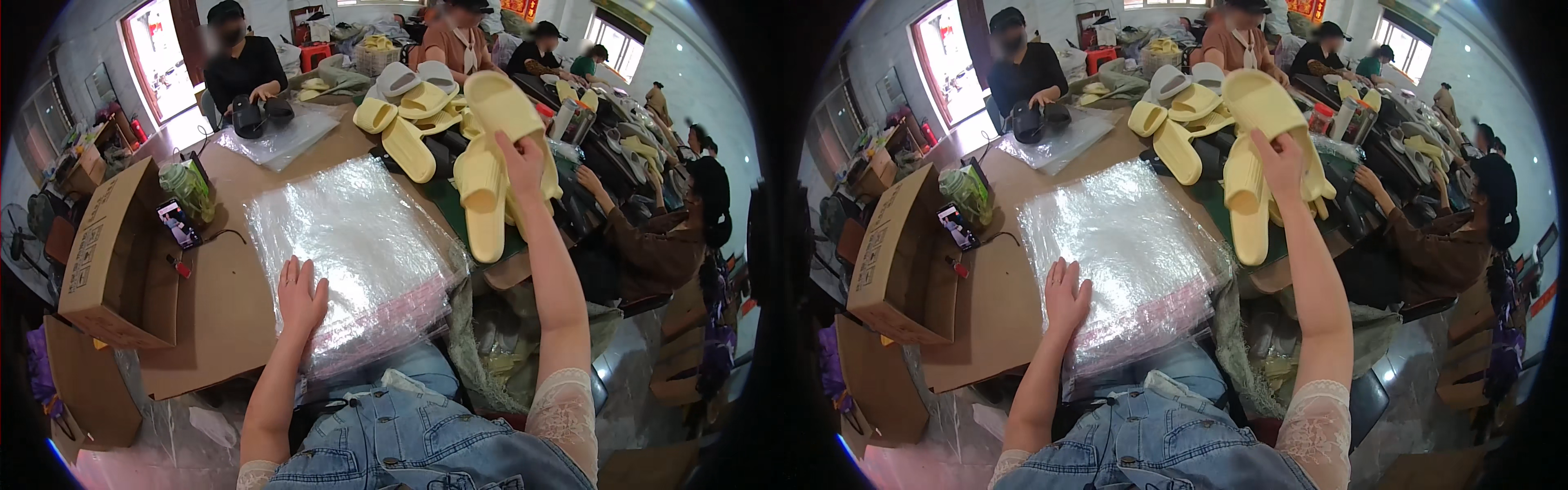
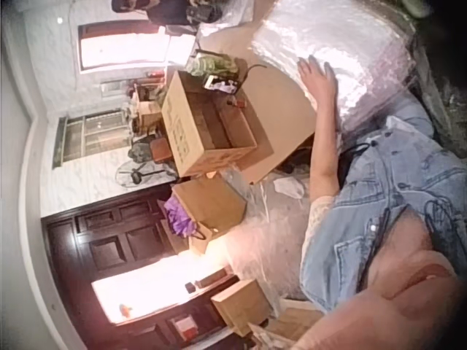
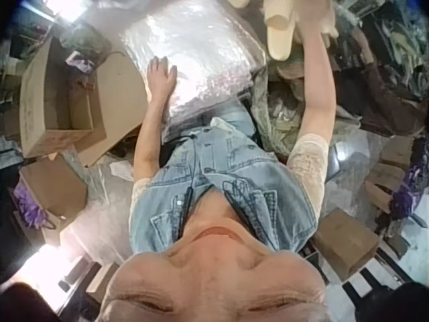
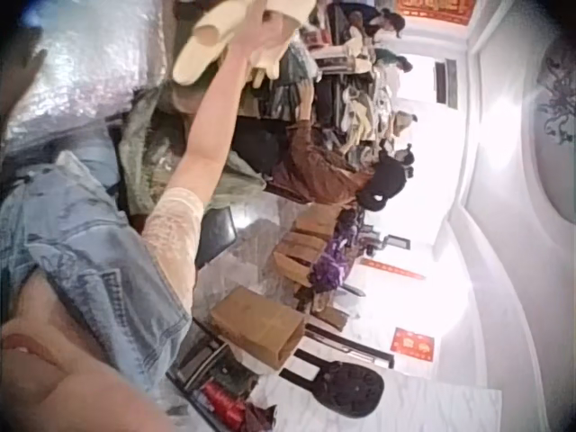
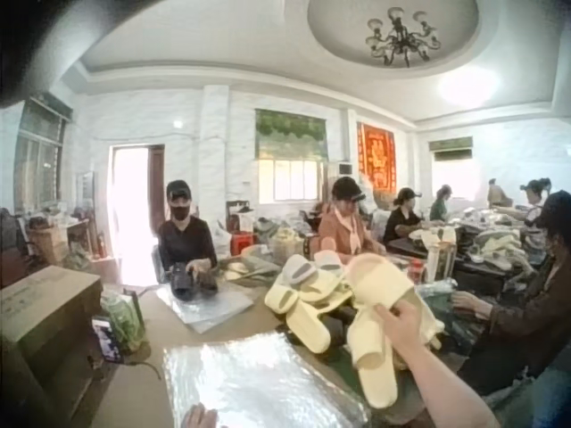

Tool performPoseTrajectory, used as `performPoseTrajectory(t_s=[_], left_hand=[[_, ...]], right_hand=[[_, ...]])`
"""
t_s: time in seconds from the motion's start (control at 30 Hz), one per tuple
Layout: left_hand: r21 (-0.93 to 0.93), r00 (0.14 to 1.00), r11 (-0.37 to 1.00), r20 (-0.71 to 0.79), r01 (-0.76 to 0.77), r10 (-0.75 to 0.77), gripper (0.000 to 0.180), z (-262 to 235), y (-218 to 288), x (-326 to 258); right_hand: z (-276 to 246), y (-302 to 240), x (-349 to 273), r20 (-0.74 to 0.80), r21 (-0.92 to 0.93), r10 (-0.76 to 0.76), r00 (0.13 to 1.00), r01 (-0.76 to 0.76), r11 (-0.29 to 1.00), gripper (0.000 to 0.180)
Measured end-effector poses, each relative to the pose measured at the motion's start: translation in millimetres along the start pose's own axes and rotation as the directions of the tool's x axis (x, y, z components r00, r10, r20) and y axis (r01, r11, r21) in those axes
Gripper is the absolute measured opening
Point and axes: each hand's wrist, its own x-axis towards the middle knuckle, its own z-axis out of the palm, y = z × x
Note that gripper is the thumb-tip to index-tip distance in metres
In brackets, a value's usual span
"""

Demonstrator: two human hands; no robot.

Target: The person places pairs of yellow, white, and black slippers onto a sheet of bubble wrap on a table, then folds the wrap over to enclose them. The person repeats this process for multiple pairs of slippers throughout the clip.

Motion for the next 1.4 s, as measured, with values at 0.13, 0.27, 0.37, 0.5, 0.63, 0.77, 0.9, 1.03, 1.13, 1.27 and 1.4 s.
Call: performPoseTrajectory(t_s=[0.13,0.27,0.37,0.5,0.63,0.77,0.9,1.03,1.13,1.27,1.4], left_hand=[[0.002,1.000,1.000,-0.003,-0.003,0.003,0.053,-1.1,0.7,-0.6],[-0.016,1.000,0.999,0.006,0.030,-0.030,0.053,-0.9,3.1,0.0],[-0.041,0.999,0.999,0.008,0.034,-0.033,0.052,-3.2,6.1,0.9],[-0.024,1.000,1.000,-0.003,0.015,-0.016,0.053,-2.0,6.1,1.1],[-0.012,1.000,1.000,0.026,-0.001,0.001,0.055,-1.3,-1.5,1.0],[-0.016,0.998,0.999,0.058,0.037,-0.036,0.057,-3.3,2.1,1.7],[-0.023,0.996,0.998,0.068,0.061,-0.059,0.056,-6.9,8.2,3.3],[-0.058,0.998,0.998,0.060,0.039,-0.036,0.059,-10.1,11.2,5.3],[-0.018,0.996,0.997,0.039,0.077,-0.076,0.059,-3.8,6.1,1.6],[-0.025,0.997,0.998,0.037,0.065,-0.065,0.061,-0.9,4.6,1.6],[-0.037,0.992,0.995,0.094,0.094,-0.090,0.063,-5.1,8.2,2.8]], right_hand=[[27.5,-77.6,-15.0,0.041,0.084,-0.041,0.998,0.037,0.996,0.034],[50.7,-116.2,-40.9,0.159,0.297,0.005,0.987,-0.052,0.954,0.033],[64.4,-144.1,-63.8,0.154,0.323,0.006,0.988,-0.056,0.945,0.022],[81.1,-142.5,-77.9,0.275,0.351,0.130,0.952,-0.226,0.909,0.024],[118.9,-130.6,-98.9,0.347,0.304,0.243,0.906,-0.354,0.884,0.028],[156.7,-85.2,-115.6,0.357,0.167,0.300,0.884,-0.377,0.911,0.037],[184.6,-23.9,-131.0,0.344,0.149,0.198,0.918,-0.262,0.954,0.044],[205.3,14.4,-151.7,0.361,0.078,0.216,0.907,-0.260,0.962,0.044],[219.7,12.9,-166.1,0.386,-0.014,0.190,0.903,-0.201,0.980,0.043],[240.9,21.9,-175.0,0.504,-0.184,0.266,0.822,-0.199,0.963,0.047],[250.2,36.1,-182.8,0.729,-0.213,0.250,0.638,-0.136,0.968,0.064]])
